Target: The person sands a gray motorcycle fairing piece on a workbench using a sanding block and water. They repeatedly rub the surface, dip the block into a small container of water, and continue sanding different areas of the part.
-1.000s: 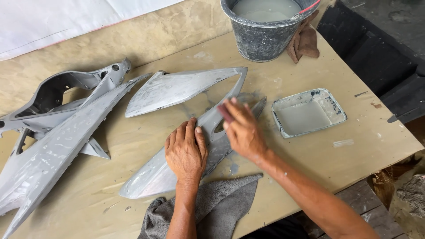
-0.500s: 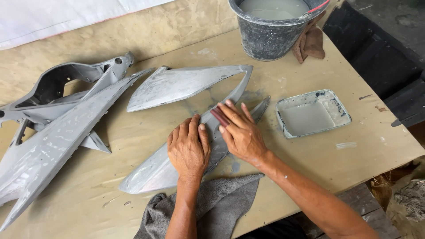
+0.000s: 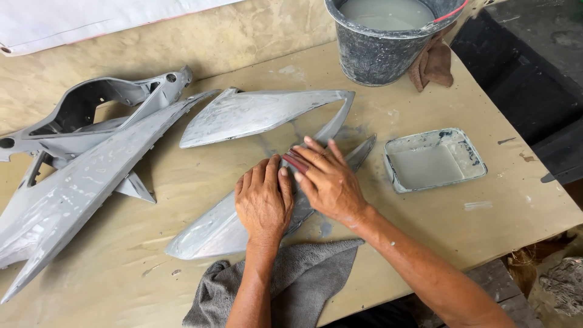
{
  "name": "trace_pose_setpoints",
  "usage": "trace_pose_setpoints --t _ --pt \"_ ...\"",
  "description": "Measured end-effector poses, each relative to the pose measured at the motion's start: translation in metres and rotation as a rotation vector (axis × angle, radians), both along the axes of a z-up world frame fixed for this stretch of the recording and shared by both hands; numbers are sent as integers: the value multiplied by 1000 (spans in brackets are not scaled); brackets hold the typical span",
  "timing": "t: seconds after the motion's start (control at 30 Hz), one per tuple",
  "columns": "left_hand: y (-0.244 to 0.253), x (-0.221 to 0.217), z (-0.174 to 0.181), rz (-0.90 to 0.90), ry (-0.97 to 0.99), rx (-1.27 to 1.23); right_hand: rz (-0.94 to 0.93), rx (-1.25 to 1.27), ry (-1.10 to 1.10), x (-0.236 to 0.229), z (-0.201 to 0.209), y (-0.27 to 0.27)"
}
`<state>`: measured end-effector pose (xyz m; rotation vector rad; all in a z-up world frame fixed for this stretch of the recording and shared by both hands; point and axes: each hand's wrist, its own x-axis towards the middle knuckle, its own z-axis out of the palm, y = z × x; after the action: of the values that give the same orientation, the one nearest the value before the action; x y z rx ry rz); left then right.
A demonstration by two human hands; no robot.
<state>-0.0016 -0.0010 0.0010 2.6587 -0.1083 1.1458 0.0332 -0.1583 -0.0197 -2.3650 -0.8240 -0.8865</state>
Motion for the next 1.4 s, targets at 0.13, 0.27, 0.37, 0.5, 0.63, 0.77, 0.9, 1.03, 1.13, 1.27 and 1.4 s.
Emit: trace_pose_setpoints --t 0.13,0.27,0.37,0.5,0.63,0.77,0.9,1.03,1.13,1.27,1.4 --pt "1 -2 3 -6 25 -9 -67 58 46 22 15 -21" --pt "-1 -1 3 5 26 -15 -211 11 45 27 25 -23" --pt "0 0 -2 10 45 -35 -115 -4 128 10 23 3" --pt "2 1 -5 -16 29 -48 -28 -65 80 2 12 10" --pt "0 -3 2 -3 11 -70 -145 -2 111 20 29 -14" --pt "2 -2 1 -8 30 -51 -152 -10 121 15 36 -5" --pt "4 1 -6 -21 -1 -39 14 -50 121 6 35 7" --pt "3 -1 -1 -28 12 -61 -70 -102 134 43 33 -29" --pt "2 -2 0 -28 12 -62 -215 -74 198 61 34 -53" --pt "1 -4 2 -26 10 -59 -278 -41 152 61 34 -54" --pt "2 -3 4 -25 -8 -46 -129 -35 90 26 46 -29"
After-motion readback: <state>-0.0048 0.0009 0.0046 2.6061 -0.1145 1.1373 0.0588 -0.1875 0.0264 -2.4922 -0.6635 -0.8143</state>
